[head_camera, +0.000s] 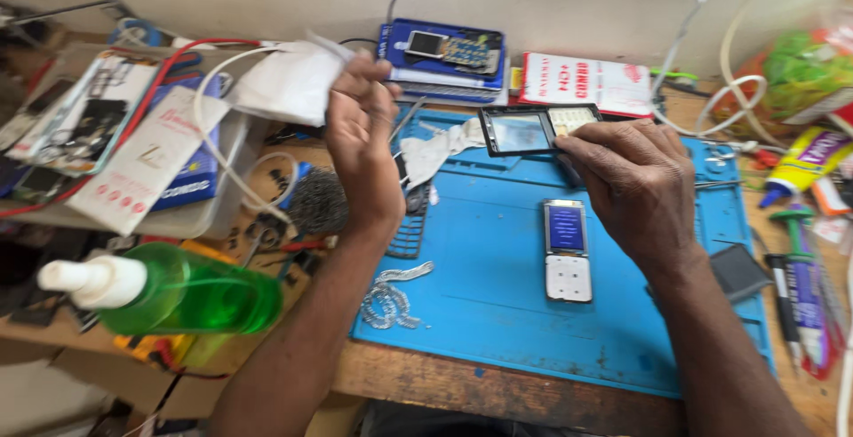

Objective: The person disassembles and reassembles a mobile phone by hand, handling the phone chassis, internal components, and the battery.

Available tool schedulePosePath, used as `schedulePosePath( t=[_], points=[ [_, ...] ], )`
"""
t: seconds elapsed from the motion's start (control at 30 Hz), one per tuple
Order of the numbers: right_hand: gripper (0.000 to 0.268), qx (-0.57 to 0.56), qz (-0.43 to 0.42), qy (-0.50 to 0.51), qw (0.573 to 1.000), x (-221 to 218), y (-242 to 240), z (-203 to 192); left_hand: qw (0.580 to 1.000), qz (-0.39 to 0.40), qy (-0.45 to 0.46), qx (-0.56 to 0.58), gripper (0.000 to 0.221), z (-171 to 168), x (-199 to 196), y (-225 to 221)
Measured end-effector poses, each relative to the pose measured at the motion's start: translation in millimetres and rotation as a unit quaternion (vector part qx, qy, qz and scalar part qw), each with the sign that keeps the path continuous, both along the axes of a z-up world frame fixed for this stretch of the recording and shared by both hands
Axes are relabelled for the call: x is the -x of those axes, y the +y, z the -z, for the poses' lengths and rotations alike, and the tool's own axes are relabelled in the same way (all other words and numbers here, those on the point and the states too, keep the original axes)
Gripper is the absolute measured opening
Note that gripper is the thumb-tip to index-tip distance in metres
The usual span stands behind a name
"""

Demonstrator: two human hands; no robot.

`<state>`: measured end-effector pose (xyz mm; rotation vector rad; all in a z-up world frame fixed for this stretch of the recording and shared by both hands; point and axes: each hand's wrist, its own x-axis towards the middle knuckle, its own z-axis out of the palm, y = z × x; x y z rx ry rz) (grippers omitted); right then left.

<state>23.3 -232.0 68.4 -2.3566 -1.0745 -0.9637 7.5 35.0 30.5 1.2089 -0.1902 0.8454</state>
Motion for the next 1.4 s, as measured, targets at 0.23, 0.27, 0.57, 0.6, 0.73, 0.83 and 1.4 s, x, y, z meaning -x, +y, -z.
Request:
schedulePosePath(
  t=[0.23, 0.27, 0.57, 0.6, 0.73, 0.83, 1.4],
  points=[
    [0.016, 0.108, -0.061, 0.052, 0.991, 5.9, 20.0, 12.1, 0.992, -0.075, -0.015, 0.105, 0.025, 1.5, -11.6, 27.8],
    [0.016, 0.113, -0.062, 0.055, 0.990, 7.3, 21.8, 13.1, 0.993, -0.069, -0.027, 0.095, 0.024, 4.5, -12.7, 26.3],
    [0.012, 0.150, -0.028, 0.087, 0.984, -0.3, 56.8, 8.4, 0.986, -0.125, -0.023, 0.104, 0.028, 6.8, -14.4, 39.8],
    [0.013, 0.156, -0.020, 0.102, 0.982, -3.5, 64.7, 10.9, 0.985, -0.130, -0.020, 0.108, 0.028, 7.8, -15.1, 41.3],
    [0.012, 0.163, -0.053, 0.115, 0.978, -13.9, 96.7, 22.8, 0.988, -0.126, -0.040, 0.085, 0.031, 13.1, -18.4, 40.8],
    [0.010, 0.219, -0.037, 0.121, 0.968, -17.1, 107.9, 27.9, 0.991, -0.119, -0.041, 0.056, 0.036, 14.8, -20.0, 37.0],
    [0.075, 0.280, 0.059, 0.322, 0.903, 37.2, -185.6, 0.1, 0.994, -0.022, -0.031, -0.104, 0.016, 14.7, 15.7, -20.7]
  ],
)
